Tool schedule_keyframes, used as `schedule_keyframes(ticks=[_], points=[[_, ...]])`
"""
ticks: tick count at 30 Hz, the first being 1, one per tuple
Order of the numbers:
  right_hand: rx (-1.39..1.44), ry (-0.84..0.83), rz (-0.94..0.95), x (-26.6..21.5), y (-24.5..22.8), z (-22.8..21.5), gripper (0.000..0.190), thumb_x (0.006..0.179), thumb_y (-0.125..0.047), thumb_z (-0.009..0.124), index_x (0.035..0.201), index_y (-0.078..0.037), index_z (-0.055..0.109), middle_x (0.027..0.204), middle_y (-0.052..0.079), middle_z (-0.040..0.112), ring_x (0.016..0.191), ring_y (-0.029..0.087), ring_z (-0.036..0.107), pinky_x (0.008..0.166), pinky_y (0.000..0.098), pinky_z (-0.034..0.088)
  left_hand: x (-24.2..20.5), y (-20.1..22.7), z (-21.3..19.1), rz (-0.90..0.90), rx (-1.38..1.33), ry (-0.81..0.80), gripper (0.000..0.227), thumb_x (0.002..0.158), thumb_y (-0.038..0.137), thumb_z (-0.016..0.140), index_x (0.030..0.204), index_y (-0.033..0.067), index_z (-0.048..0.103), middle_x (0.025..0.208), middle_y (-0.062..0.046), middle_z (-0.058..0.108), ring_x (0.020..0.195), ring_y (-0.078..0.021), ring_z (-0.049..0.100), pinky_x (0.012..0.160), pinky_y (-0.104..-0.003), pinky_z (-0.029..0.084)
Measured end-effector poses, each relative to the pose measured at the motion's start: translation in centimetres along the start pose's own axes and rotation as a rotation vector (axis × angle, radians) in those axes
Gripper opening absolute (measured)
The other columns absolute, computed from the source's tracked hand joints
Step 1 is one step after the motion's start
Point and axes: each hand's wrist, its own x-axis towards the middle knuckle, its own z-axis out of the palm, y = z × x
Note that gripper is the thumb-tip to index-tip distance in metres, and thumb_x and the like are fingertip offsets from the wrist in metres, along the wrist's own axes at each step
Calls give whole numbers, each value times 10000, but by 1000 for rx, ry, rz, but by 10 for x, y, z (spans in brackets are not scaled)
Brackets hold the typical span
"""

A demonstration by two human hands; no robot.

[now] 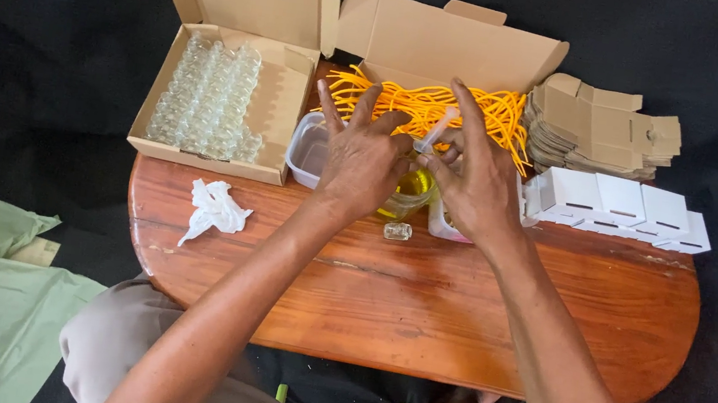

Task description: Assembling perfume sample kits by folding small cardboard boxes and filling syringes with perfume oil.

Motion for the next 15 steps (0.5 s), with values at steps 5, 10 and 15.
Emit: schedule_keyframes(ticks=[5,10,15], points=[[-17,-9,9,3,2,1,784,851,67,759,1541,-69,411,943,234,746,804,368,716,758,452,520,0,-3,8,8,-12,30,156,825,285,814,958,204,811,1261,-8,692,1462,-385,350,1096,-864,-90],[-2,45,-24,0,7,3,763,844,20,793,1520,-83,454,910,200,739,792,335,711,726,429,538,-12,0,-15,-74,-96,-9,296,863,361,788,1084,163,781,1389,-67,641,1455,-390,385,1132,-814,-82],[91,151,-9,-7,15,8,788,885,24,776,1562,-116,399,888,177,710,746,282,697,666,373,552,-74,27,-85,-121,-790,274,240,915,-34,635,1100,105,700,990,-61,713,992,-288,735,869,-430,567]])
